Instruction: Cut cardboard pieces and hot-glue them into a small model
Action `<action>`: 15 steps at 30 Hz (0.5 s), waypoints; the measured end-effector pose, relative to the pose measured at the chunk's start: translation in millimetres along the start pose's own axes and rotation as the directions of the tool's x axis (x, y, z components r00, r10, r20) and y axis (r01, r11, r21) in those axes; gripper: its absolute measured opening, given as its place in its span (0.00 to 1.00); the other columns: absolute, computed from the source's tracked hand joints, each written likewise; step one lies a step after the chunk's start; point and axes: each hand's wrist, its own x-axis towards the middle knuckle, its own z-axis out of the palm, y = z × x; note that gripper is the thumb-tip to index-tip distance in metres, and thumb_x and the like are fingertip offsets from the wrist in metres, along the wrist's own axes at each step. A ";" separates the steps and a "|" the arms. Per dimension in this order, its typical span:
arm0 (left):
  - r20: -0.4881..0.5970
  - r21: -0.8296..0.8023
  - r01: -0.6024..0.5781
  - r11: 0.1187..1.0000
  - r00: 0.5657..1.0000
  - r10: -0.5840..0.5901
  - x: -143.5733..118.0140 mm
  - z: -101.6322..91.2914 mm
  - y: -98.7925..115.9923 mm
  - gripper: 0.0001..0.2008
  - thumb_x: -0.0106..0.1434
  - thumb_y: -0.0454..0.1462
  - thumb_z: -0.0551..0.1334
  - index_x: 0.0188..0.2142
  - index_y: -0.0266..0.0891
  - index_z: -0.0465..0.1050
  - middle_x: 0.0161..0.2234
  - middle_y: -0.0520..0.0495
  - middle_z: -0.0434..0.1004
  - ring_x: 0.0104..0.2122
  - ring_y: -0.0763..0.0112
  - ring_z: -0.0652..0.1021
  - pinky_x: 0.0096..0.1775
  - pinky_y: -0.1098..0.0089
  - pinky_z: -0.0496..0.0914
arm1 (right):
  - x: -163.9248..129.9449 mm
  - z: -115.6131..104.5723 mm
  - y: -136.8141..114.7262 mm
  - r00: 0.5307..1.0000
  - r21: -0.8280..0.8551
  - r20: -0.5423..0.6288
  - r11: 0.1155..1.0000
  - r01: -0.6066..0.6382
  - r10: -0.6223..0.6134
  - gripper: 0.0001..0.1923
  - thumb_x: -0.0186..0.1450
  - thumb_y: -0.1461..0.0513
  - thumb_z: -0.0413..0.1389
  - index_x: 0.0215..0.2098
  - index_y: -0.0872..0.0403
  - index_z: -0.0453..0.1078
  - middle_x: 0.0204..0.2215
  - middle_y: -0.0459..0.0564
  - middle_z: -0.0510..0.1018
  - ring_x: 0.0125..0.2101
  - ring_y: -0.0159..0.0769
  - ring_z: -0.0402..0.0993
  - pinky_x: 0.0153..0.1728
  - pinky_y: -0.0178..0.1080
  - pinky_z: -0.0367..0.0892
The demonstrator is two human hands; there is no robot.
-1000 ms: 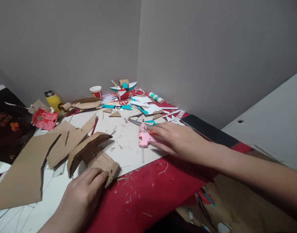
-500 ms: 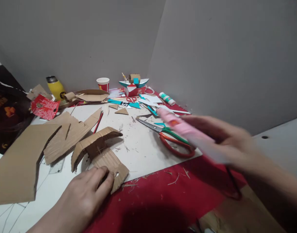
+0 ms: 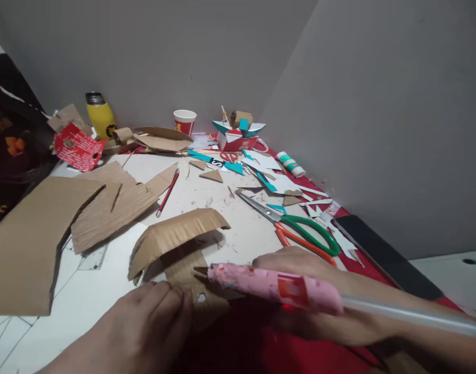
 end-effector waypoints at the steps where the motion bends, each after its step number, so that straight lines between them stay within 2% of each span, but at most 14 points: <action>1: -0.002 -0.004 0.031 1.000 1.000 -0.031 -0.6 1.8 0.8 0.09 0.68 0.32 0.51 0.37 0.40 0.69 0.26 0.52 0.70 0.24 0.74 0.71 0.26 0.75 0.68 | 2.2 1.3 1.3 1.000 0.052 0.020 0.999 -0.010 0.009 0.07 0.61 0.61 0.54 0.27 0.53 0.61 0.22 0.42 0.67 0.22 0.27 0.62 0.24 0.30 0.60; 3: -0.006 0.020 0.036 0.999 0.999 -0.035 -0.2 3.7 2.2 0.09 0.67 0.31 0.51 0.35 0.41 0.69 0.26 0.52 0.70 0.24 0.74 0.71 0.27 0.75 0.68 | 4.6 3.9 4.9 0.998 0.111 0.060 0.993 -0.036 0.030 0.08 0.59 0.61 0.54 0.25 0.53 0.59 0.22 0.41 0.65 0.21 0.26 0.60 0.23 0.30 0.57; 7: -0.050 0.163 -0.101 0.981 0.993 0.110 5.3 0.0 4.0 0.11 0.65 0.28 0.51 0.38 0.39 0.69 0.28 0.50 0.74 0.26 0.70 0.73 0.30 0.70 0.71 | 4.3 7.5 9.1 0.978 0.132 0.158 0.978 -0.160 0.139 0.10 0.59 0.59 0.55 0.26 0.53 0.58 0.22 0.42 0.65 0.22 0.27 0.59 0.22 0.31 0.55; 9: -0.075 0.214 -0.129 0.968 0.986 0.148 7.7 -1.4 5.0 0.11 0.63 0.27 0.52 0.38 0.38 0.70 0.27 0.49 0.75 0.27 0.68 0.74 0.32 0.69 0.72 | 3.1 7.5 7.6 0.964 0.099 0.190 0.974 -0.205 0.184 0.09 0.60 0.59 0.54 0.26 0.54 0.59 0.22 0.43 0.66 0.22 0.27 0.60 0.23 0.31 0.56; 13: -0.089 0.244 -0.115 0.963 0.986 0.140 5.9 4.6 6.7 0.12 0.63 0.26 0.51 0.38 0.39 0.70 0.28 0.49 0.76 0.28 0.68 0.75 0.31 0.69 0.73 | 0.3 3.8 1.7 0.951 0.042 0.222 0.973 -0.228 0.213 0.10 0.61 0.58 0.54 0.27 0.54 0.61 0.23 0.44 0.69 0.23 0.28 0.62 0.25 0.31 0.58; 15: -0.077 0.219 -0.082 0.972 0.992 0.101 2.5 10.2 7.1 0.12 0.64 0.27 0.51 0.39 0.40 0.70 0.28 0.49 0.76 0.28 0.68 0.75 0.31 0.69 0.73 | -1.3 0.9 -0.7 0.948 0.017 0.231 0.973 -0.228 0.218 0.10 0.61 0.57 0.53 0.27 0.54 0.62 0.24 0.44 0.70 0.24 0.28 0.63 0.26 0.32 0.59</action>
